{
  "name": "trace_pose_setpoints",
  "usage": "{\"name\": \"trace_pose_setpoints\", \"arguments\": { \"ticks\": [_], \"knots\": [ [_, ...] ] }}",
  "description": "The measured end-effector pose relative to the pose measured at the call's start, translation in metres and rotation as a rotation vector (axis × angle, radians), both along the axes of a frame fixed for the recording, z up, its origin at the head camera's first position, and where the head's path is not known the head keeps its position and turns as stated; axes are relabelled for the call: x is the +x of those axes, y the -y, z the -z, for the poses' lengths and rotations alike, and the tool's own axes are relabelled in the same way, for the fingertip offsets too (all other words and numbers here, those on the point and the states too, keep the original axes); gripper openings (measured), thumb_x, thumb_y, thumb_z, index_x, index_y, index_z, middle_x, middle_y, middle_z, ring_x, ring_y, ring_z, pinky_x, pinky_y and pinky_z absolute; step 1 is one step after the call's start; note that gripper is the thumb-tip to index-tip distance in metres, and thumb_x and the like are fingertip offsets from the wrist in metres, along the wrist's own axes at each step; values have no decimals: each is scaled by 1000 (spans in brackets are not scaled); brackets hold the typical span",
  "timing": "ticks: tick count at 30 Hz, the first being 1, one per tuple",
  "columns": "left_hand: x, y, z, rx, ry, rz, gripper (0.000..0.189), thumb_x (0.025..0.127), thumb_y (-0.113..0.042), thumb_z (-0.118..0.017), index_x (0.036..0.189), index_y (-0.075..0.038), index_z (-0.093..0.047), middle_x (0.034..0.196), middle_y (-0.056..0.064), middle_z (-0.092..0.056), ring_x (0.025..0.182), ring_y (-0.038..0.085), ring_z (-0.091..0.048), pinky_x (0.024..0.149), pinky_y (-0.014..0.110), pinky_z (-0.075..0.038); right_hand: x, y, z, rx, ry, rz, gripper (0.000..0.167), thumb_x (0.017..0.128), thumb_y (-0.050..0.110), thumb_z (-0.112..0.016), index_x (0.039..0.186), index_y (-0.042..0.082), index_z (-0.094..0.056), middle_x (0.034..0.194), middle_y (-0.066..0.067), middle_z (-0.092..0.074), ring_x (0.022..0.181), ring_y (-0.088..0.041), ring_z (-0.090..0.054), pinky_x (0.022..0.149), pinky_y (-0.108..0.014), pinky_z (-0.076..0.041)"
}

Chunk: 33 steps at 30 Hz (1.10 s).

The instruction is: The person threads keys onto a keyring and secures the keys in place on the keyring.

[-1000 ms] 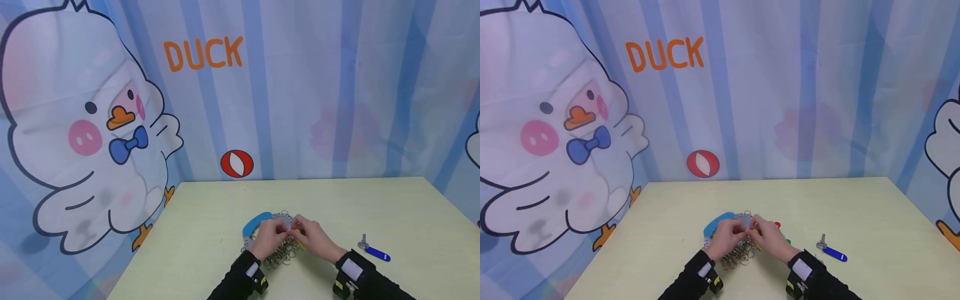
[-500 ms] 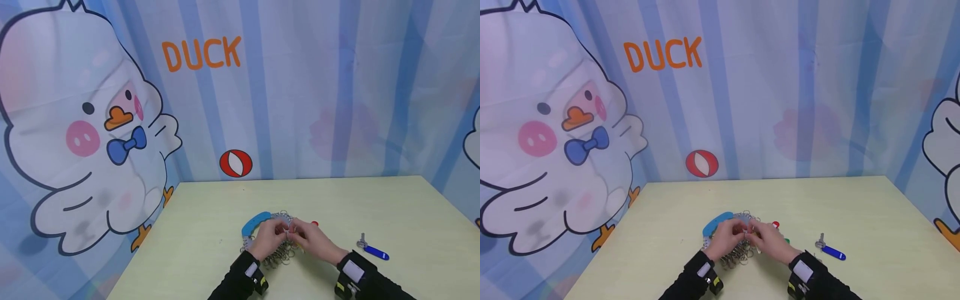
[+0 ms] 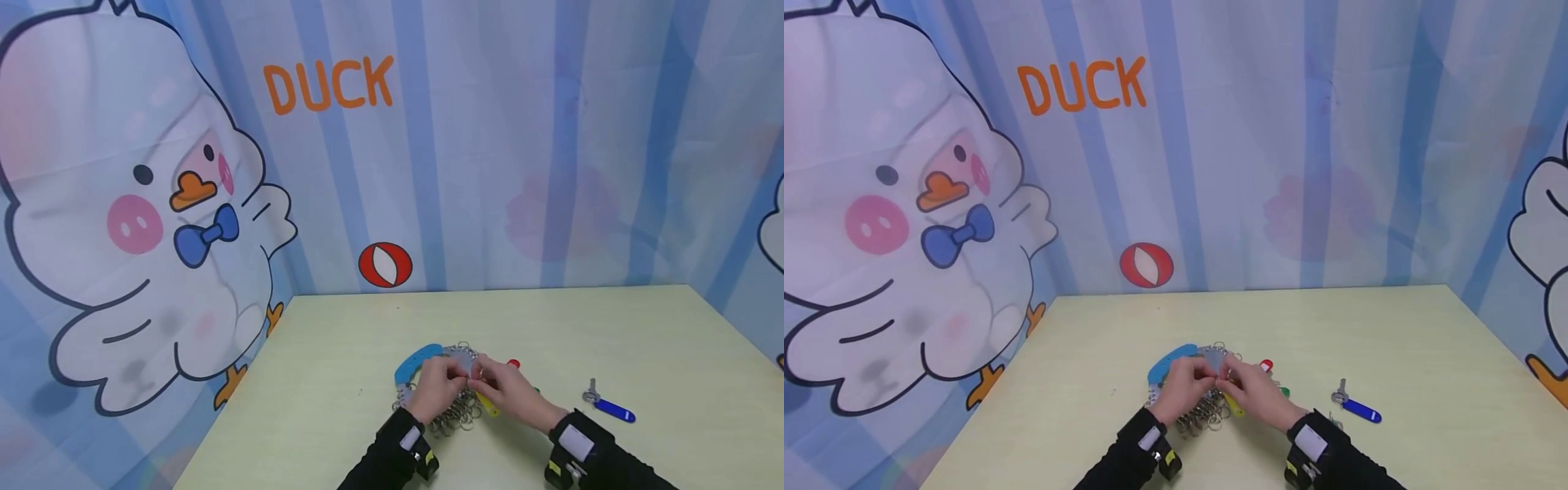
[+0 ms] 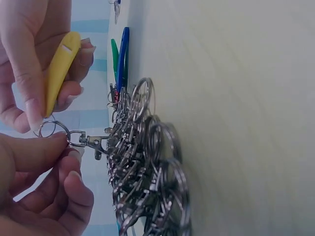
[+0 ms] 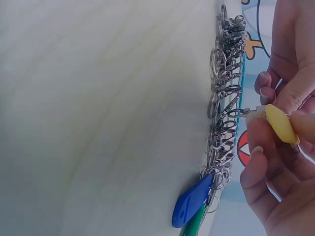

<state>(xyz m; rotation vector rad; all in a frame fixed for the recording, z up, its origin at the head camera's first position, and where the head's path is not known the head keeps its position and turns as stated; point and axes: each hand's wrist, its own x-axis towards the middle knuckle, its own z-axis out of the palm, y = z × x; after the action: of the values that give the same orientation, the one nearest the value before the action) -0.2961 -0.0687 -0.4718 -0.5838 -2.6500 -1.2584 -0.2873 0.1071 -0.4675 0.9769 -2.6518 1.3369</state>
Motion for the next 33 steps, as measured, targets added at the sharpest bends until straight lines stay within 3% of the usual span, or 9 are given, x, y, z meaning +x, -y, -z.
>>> {"name": "trace_pose_setpoints", "arguments": {
  "ticks": [17, 23, 28, 33],
  "knots": [
    [2, -1, -4, 9, 45, -42, 10, 83, 1, -68, 77, -3, -74, 72, 5, -70, 64, -3, -50, 57, 15, -42, 3, -1, 3, 65, -92, -5, 10, 92, 8, -63, 91, 12, -53, 63, 9, -48, 52, 3, -38, 48, -17, -35],
    [3, 2, -5, 63, 61, -68, 10, 83, 1, -67, 76, -2, -73, 71, 6, -68, 61, -1, -49, 55, 17, -42, 5, -1, 6, 111, -113, -4, 10, 91, 8, -64, 91, 12, -55, 65, 8, -51, 53, 3, -37, 49, -17, -33],
    [3, 5, -6, 60, 106, -44, 6, 85, -2, -68, 79, -3, -71, 75, 5, -67, 64, 1, -51, 57, 18, -42, 5, -3, 8, 6, 65, 37, 17, 90, 7, -64, 100, 4, -51, 67, 0, -57, 55, -3, -45, 51, -19, -36],
    [2, 6, -6, 24, 137, 17, 5, 89, -9, -65, 85, -8, -68, 81, 0, -64, 70, 4, -51, 61, 19, -43, 2, -7, 4, -164, 257, 53, 31, 89, 2, -64, 113, -5, -45, 88, -19, -66, 66, -17, -64, 59, -26, -51]
  ]
}}
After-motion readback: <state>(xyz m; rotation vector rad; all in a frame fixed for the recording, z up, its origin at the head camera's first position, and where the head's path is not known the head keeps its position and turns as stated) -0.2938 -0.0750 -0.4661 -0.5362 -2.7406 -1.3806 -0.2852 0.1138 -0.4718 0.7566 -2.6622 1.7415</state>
